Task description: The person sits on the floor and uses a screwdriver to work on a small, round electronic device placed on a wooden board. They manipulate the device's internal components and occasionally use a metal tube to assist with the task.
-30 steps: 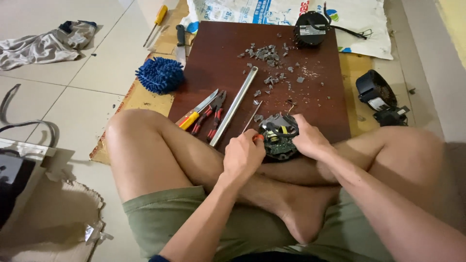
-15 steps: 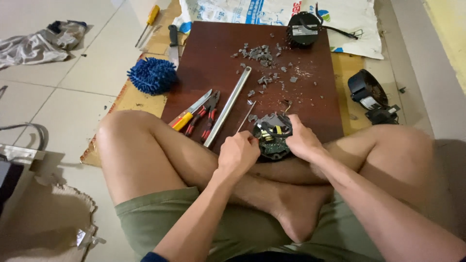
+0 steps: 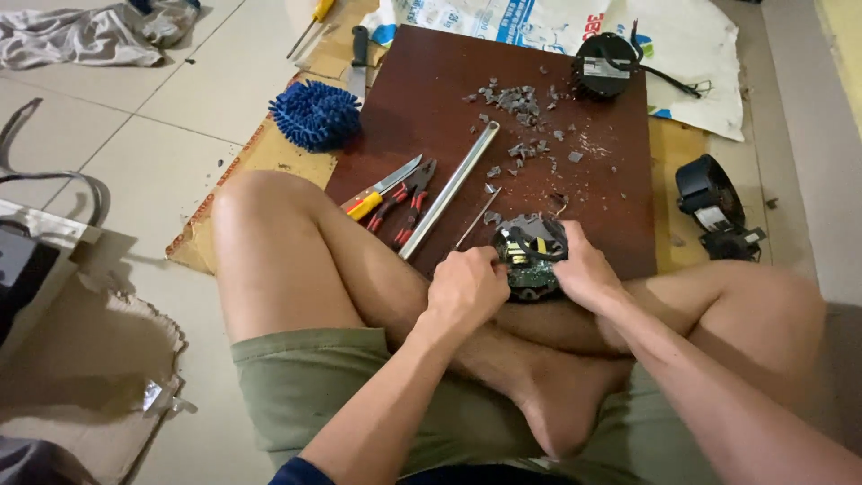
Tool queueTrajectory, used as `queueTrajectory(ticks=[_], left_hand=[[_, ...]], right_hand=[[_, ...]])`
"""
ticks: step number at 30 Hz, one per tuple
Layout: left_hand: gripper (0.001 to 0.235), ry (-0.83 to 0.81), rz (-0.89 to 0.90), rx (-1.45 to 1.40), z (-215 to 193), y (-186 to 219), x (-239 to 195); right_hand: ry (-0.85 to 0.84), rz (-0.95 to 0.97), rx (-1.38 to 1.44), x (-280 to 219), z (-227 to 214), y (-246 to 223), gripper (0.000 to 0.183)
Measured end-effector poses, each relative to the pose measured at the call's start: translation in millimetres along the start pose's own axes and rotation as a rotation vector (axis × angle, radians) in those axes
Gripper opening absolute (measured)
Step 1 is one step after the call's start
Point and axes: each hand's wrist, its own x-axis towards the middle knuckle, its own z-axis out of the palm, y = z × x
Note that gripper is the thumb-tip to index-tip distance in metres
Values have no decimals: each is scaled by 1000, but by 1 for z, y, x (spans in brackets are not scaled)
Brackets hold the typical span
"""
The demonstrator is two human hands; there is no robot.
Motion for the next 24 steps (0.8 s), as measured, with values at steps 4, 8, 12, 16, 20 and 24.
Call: queueTrajectory(ticks=[4, 8, 12, 16, 20, 24], left_hand=[[31, 39, -5, -21, -4, -1, 3], [28, 56, 29, 50, 12, -9, 15], [33, 19, 25, -8, 8, -11, 20], [33, 32, 37, -42, 3, -6, 10], [33, 7, -20, -93, -1, -3, 11], [35, -13, -100, -157, -10, 5, 10]], right_hand=[[9, -10, -15, -3, -2, -5, 66], [-15, 11, 15, -5, -2, -5, 67], [-14, 9, 20, 1, 1, 4, 72], [-28, -8, 21, 1, -1, 5, 71], [-38, -40, -16, 2, -4, 5, 65], [-61, -84, -37, 0, -10, 2, 67]])
